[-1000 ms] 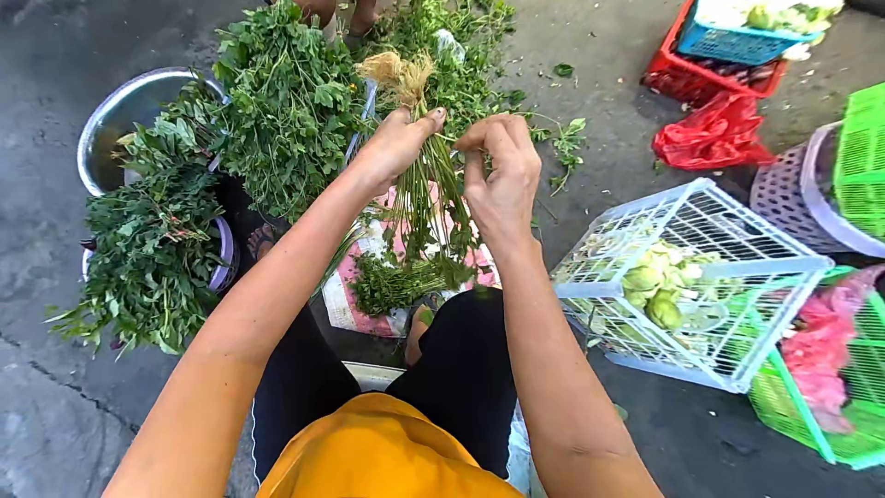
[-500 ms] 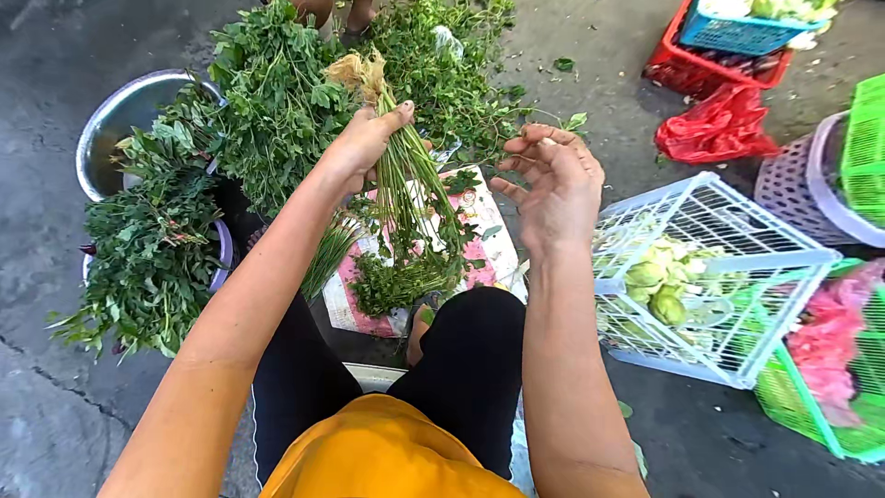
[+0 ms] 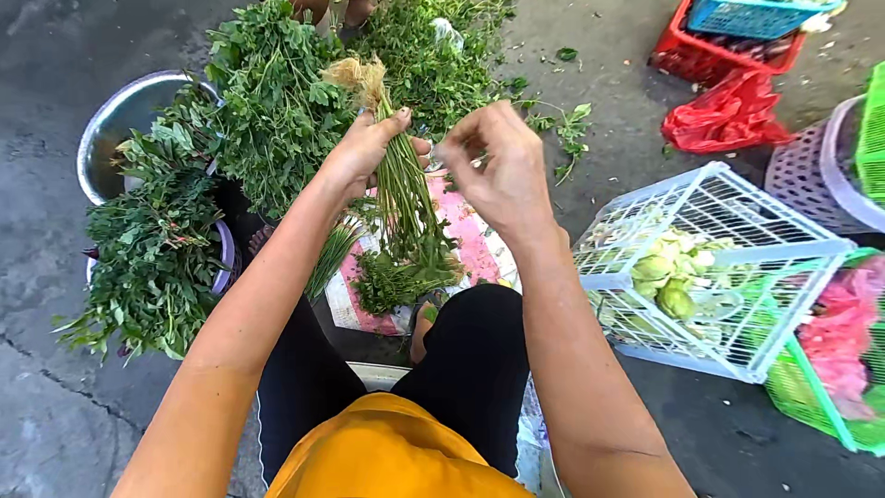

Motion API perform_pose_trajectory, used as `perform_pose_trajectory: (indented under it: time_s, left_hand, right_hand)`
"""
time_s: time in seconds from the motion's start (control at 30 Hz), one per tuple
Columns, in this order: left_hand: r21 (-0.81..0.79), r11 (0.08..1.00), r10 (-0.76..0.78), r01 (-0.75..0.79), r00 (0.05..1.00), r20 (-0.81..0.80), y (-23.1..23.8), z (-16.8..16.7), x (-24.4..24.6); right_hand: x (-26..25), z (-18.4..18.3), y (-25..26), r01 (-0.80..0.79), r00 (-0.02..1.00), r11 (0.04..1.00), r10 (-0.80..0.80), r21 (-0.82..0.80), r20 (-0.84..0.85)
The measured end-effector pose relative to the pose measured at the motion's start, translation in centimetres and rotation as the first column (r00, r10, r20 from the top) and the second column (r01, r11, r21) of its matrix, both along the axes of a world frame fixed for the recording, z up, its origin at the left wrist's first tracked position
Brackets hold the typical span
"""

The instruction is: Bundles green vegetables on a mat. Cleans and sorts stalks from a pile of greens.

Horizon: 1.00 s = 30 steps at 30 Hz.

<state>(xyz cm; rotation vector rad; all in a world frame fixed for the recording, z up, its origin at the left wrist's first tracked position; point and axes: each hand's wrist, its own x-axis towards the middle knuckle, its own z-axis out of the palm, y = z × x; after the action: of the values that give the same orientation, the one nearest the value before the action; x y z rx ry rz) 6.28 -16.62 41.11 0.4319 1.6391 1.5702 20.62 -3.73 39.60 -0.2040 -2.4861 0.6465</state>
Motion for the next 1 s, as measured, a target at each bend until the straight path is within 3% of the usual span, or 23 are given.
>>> perform_pose_trajectory:
  time_s: [0.13,0.2,0.47,0.57,0.7,0.83,1.0]
  left_hand:
    - [-0.028,0.999,-0.017,0.016,0.999,-0.047,0.3,-0.5,-0.1]
    - [-0.031,0.998,-0.063,0.061,0.995,-0.080,0.2,-0.5,-0.1]
    - [0.114,0.872,-0.459,0.477,0.875,-0.152,-0.8,-1.2,-0.5]
    - [-0.013,0.811,-0.571,0.585,0.785,-0.242,-0.7,-1.3,-0.4]
    - [-0.313,0.777,-0.629,0.546,0.661,-0.409,0.0,-0.8,0.0]
    - [-0.327,0.756,-0.652,0.566,0.609,-0.452,0.9,0.1,0.7]
    - [-0.551,0.707,-0.706,0.444,0.387,-0.593,1.8,0.0,0.7]
  right_hand:
    - [-0.6,-2.1,-0.9,-0.068,0.997,0.996,0.067,0.051,0.035]
    - [-0.6,-2.1,-0.4,-0.055,0.998,0.998,0.055,-0.005,0.009]
    - [-0.2,0.1,2.8,0.012,1.000,0.984,-0.007,-0.179,0.028]
    - [0.3,1.4,3.9,-0.016,0.997,0.996,0.022,-0.086,0.070]
    - [1.9,3.5,4.8,0.034,0.991,0.998,-0.041,0.057,0.129]
    - [3.5,3.7,6.0,0.098,0.990,0.993,-0.104,0.066,0.095]
    - [7.2,4.5,9.3,0.230,0.971,0.973,-0.231,0.013,0.059]
